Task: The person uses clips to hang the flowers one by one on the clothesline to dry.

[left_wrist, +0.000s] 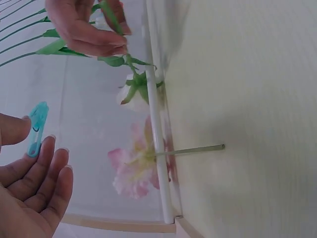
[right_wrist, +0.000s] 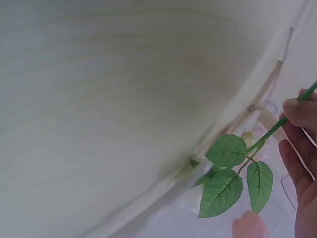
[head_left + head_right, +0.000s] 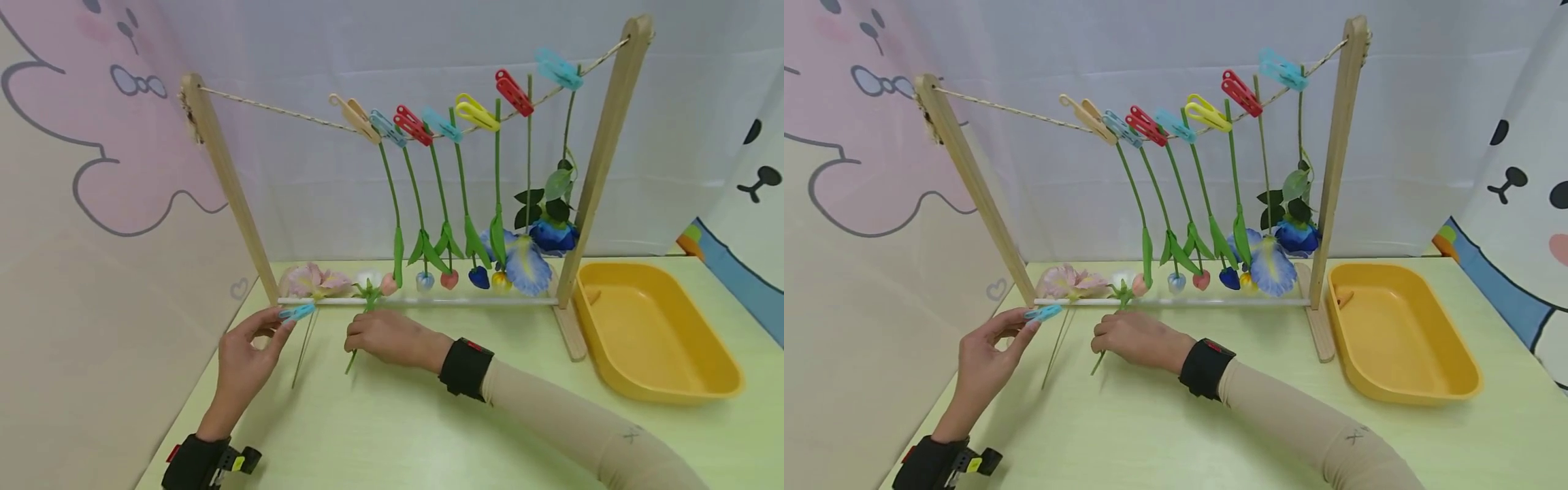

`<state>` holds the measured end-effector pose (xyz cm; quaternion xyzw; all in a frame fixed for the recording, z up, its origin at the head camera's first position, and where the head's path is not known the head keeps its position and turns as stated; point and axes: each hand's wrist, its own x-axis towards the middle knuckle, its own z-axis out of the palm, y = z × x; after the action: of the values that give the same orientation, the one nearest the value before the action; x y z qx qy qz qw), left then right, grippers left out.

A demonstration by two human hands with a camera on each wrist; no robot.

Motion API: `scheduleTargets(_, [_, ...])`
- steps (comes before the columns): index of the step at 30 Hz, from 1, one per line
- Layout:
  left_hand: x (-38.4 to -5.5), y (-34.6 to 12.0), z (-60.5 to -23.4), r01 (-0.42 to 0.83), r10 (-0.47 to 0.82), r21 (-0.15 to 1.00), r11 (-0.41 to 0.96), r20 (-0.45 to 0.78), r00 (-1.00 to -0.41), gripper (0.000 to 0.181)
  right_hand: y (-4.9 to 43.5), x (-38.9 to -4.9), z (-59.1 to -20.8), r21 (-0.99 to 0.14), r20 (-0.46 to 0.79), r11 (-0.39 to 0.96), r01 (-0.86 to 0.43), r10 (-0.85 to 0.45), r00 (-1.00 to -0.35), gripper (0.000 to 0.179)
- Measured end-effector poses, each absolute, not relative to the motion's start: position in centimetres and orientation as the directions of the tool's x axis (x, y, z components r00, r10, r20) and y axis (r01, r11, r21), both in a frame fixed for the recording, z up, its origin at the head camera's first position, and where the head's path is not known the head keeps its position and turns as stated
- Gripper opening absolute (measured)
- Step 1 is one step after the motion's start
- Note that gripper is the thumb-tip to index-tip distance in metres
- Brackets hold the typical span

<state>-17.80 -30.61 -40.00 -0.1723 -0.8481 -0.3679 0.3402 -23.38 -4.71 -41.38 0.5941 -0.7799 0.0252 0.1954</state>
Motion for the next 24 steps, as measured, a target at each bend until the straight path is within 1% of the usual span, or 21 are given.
scheduleTargets(2, [-17.8, -30.7, -39.6, 0.540, 0.056, 0.502, 0.676, 0.695, -0.716, 0.022, -4.7, -23.4, -40.5, 0.168, 0.398, 0.307, -0.937, -0.890, -0.221, 0.020])
scheduleTargets(5, [-17.9, -30.6, -39.1, 0.537, 0.075, 0.496, 0.682, 0.683, -0.726, 0.025, -4.7, -23.6, -39.0, 0.096, 0.498, 0.330, -0.939, -0.833, -0.241, 0.019])
scheduleTargets(7, [-17.9, -30.6, -38.7, 0.552, 0.096, 0.475, 0.685, 0.693, -0.715, 0.027, -4.7, -23.6, -37.9, 0.032, 0.557, 0.339, -0.940, -0.787, -0.265, 0.017])
scheduleTargets(10, [-18.1, -30.3, -38.2, 0.593, 0.132, 0.427, 0.682, 0.726, -0.675, 0.030, -4.6, -23.7, -36.2, -0.083, 0.617, 0.329, -0.941, -0.725, -0.307, 0.015])
scheduleTargets(12, [-18.2, -30.1, -37.7, 0.628, 0.156, 0.397, 0.669, 0.752, -0.641, 0.030, -4.4, -23.8, -35.1, -0.161, 0.645, 0.307, -0.938, -0.687, -0.336, 0.016])
scheduleTargets(15, [-18.4, -29.6, -36.9, 0.660, 0.185, 0.372, 0.652, 0.767, -0.615, 0.030, -4.0, -24.2, -33.8, -0.255, 0.684, 0.265, -0.930, -0.630, -0.367, 0.018])
scheduleTargets(18, [-18.5, -29.3, -35.8, 0.675, 0.220, 0.353, 0.648, 0.761, -0.610, 0.029, -3.8, -24.5, -32.8, -0.306, 0.717, 0.230, -0.924, -0.582, -0.383, 0.018])
scheduleTargets(20, [-18.7, -29.1, -34.7, 0.675, 0.243, 0.337, 0.656, 0.753, -0.612, 0.027, -3.6, -24.7, -32.2, -0.336, 0.724, 0.227, -0.914, -0.558, -0.405, 0.018])
scheduleTargets(24, [-19.5, -28.6, -31.9, 0.707, 0.283, 0.291, 0.645, 0.769, -0.574, 0.026, -3.2, -25.1, -31.3, -0.394, 0.730, 0.234, -0.889, -0.508, -0.457, 0.019])
